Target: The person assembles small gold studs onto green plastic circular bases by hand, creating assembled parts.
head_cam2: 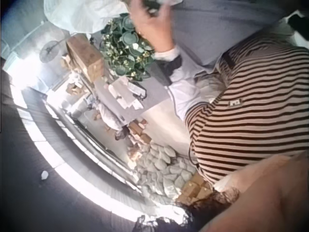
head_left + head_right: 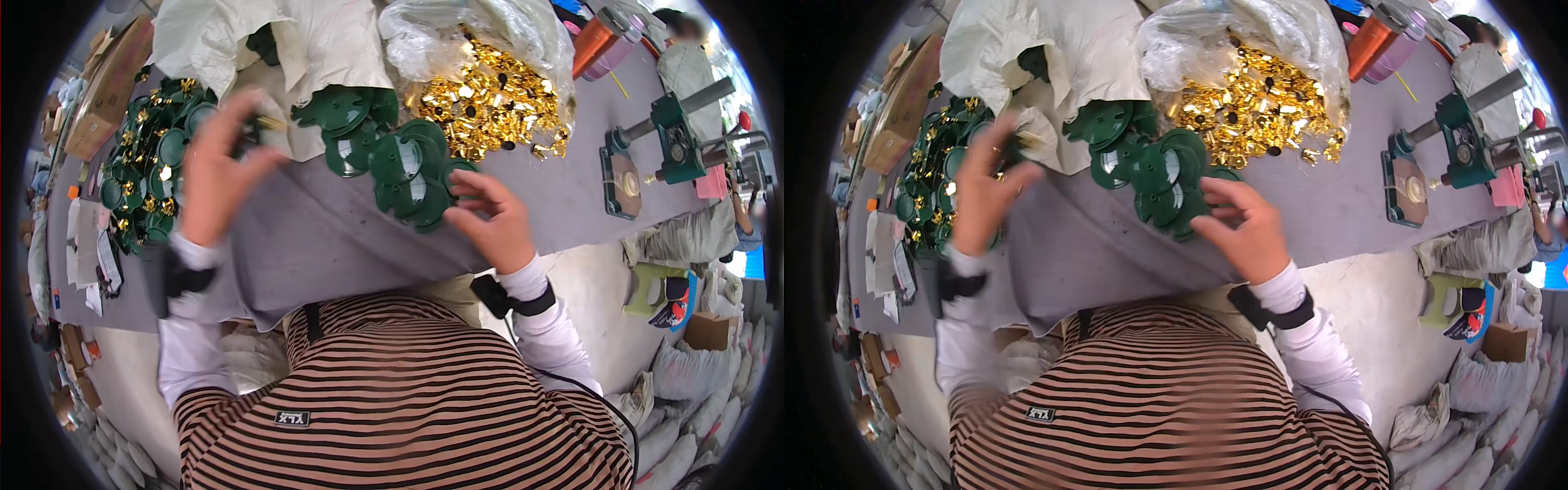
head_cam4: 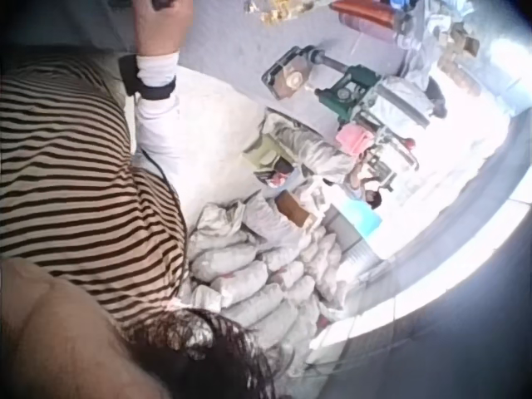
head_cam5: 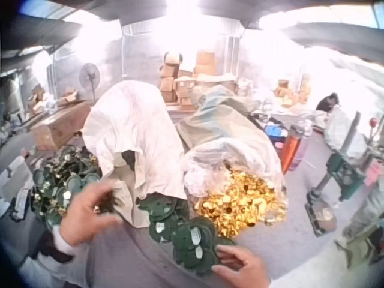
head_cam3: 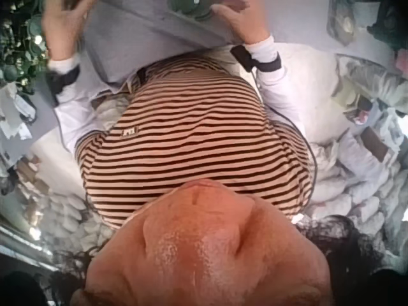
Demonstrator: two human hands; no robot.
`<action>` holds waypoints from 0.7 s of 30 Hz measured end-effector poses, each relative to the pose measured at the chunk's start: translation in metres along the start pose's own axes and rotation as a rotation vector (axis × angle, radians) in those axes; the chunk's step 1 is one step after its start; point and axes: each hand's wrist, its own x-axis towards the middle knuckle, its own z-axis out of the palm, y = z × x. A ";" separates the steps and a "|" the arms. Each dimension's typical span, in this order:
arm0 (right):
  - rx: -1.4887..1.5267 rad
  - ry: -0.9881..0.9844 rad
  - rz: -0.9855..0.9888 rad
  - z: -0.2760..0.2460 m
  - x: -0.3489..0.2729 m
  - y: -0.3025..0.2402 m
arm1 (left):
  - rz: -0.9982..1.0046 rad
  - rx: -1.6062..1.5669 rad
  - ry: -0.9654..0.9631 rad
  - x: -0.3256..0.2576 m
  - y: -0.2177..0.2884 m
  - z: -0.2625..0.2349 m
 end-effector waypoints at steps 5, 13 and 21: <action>-0.417 0.165 -0.017 -0.052 0.014 0.022 | 0.284 0.758 0.392 0.049 -0.073 -0.083; -0.906 0.077 -0.487 -0.043 0.079 0.053 | 0.179 0.101 -0.058 0.052 -0.063 0.092; -0.844 0.089 -0.353 -0.057 0.068 0.060 | 0.065 -0.004 -0.266 0.044 -0.058 0.106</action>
